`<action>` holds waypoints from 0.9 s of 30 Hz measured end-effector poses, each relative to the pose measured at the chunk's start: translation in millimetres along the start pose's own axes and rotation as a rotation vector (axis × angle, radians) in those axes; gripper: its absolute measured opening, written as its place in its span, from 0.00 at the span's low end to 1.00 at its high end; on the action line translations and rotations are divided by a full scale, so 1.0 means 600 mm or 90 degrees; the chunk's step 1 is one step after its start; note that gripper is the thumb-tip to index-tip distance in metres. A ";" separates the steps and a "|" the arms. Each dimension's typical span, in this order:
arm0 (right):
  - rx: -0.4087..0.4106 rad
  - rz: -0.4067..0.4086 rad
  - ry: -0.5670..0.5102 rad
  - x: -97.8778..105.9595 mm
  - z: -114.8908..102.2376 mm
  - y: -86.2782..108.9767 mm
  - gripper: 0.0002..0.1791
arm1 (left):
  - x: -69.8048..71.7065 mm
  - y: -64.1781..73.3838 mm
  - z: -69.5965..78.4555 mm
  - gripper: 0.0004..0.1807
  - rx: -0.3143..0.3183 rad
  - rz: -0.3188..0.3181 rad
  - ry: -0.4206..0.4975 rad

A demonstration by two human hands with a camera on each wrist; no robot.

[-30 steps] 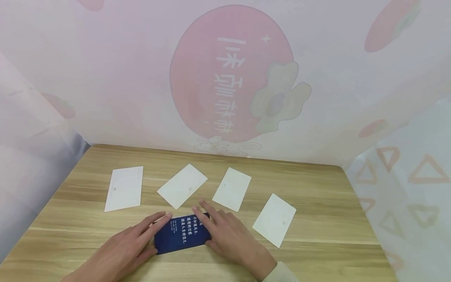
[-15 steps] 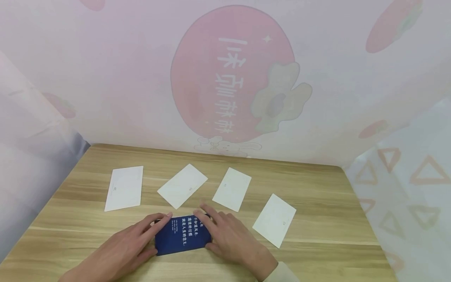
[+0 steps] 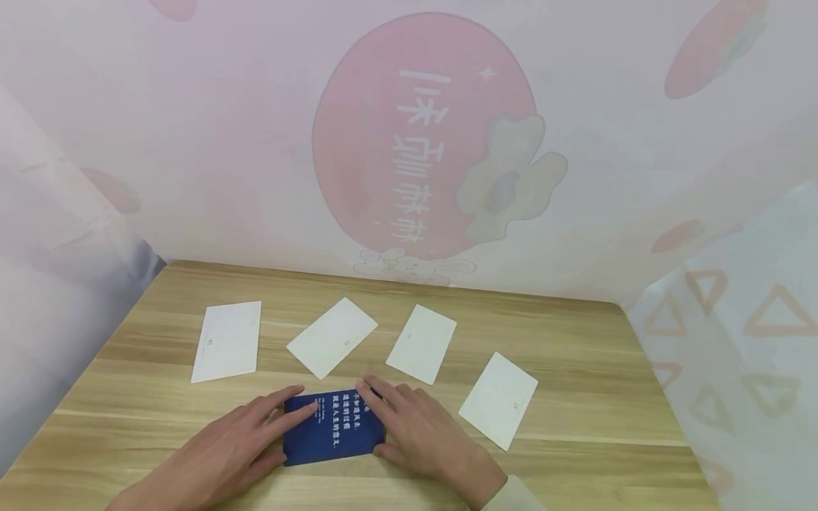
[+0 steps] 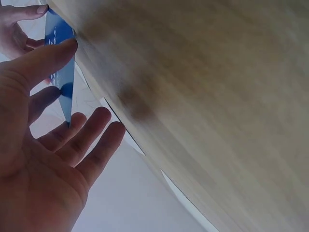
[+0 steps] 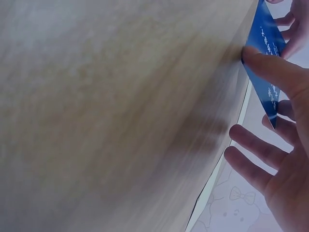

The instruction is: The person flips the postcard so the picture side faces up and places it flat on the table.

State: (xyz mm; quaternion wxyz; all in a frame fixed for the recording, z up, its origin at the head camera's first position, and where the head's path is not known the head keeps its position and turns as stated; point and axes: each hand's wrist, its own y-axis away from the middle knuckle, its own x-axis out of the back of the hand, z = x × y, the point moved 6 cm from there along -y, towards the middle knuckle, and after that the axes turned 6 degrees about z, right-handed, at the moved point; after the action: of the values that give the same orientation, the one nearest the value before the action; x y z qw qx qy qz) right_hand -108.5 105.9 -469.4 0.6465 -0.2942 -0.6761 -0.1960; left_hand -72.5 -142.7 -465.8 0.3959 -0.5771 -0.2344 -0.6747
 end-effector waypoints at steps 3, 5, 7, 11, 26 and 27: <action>0.001 -0.010 -0.005 -0.001 0.001 0.003 0.54 | -0.002 0.000 0.000 0.41 -0.002 0.003 0.001; 0.005 -0.017 -0.005 -0.002 0.001 0.005 0.50 | -0.004 0.001 0.001 0.38 -0.006 0.006 -0.001; 0.010 -0.023 -0.003 -0.004 0.001 0.007 0.45 | -0.005 0.001 0.001 0.36 -0.010 0.001 0.000; 0.021 -0.029 0.003 -0.007 0.001 0.009 0.37 | -0.006 0.002 0.002 0.33 -0.024 0.001 -0.015; 0.008 -0.045 0.000 -0.009 0.001 0.009 0.32 | -0.009 0.002 0.000 0.26 -0.013 -0.036 -0.002; 0.007 -0.045 -0.001 -0.009 0.001 0.009 0.32 | -0.010 0.002 -0.001 0.26 -0.012 -0.039 -0.001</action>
State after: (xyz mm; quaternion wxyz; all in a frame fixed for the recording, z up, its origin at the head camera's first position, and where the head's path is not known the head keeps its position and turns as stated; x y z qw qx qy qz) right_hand -105.6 109.7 -475.2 0.6403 -0.2666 -0.6875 -0.2150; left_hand -71.5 -142.1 -471.7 0.3692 -0.5737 -0.2459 -0.6886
